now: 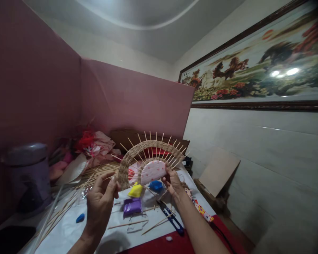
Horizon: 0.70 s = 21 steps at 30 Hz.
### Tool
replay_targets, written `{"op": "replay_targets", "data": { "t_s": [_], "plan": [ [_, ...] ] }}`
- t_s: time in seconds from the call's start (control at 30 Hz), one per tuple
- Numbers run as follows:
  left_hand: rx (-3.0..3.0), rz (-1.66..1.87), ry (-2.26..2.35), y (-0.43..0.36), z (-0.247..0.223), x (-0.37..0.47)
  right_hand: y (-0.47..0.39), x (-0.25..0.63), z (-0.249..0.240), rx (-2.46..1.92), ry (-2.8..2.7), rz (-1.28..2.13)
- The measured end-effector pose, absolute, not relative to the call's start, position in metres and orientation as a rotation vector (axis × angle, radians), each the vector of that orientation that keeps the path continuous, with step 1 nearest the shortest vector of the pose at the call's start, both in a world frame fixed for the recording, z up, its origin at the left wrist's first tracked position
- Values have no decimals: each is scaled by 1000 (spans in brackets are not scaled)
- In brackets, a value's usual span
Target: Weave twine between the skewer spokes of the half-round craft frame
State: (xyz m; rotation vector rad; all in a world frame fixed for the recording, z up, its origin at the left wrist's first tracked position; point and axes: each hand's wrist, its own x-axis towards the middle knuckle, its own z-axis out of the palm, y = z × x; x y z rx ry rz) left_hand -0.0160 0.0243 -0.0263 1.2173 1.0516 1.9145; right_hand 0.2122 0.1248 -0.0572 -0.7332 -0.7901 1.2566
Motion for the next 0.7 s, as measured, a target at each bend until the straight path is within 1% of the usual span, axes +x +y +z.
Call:
{"op": "replay_targets", "data": {
  "t_s": [0.23, 0.3, 0.47, 0.7],
  "plan": [
    [1580, 1460, 1056, 20, -43, 0, 124, 210, -54, -780, -649, 1259],
    [1643, 1383, 1061, 18, -48, 6, 123, 209, -53, -782, -639, 1245],
    [1695, 1263, 1134, 15, -60, 15, 122, 208, -53, -743, -678, 1255],
    [1666, 1243, 1167, 19, -67, 16, 122, 205, -55, -783, -671, 1260]
  ]
}}
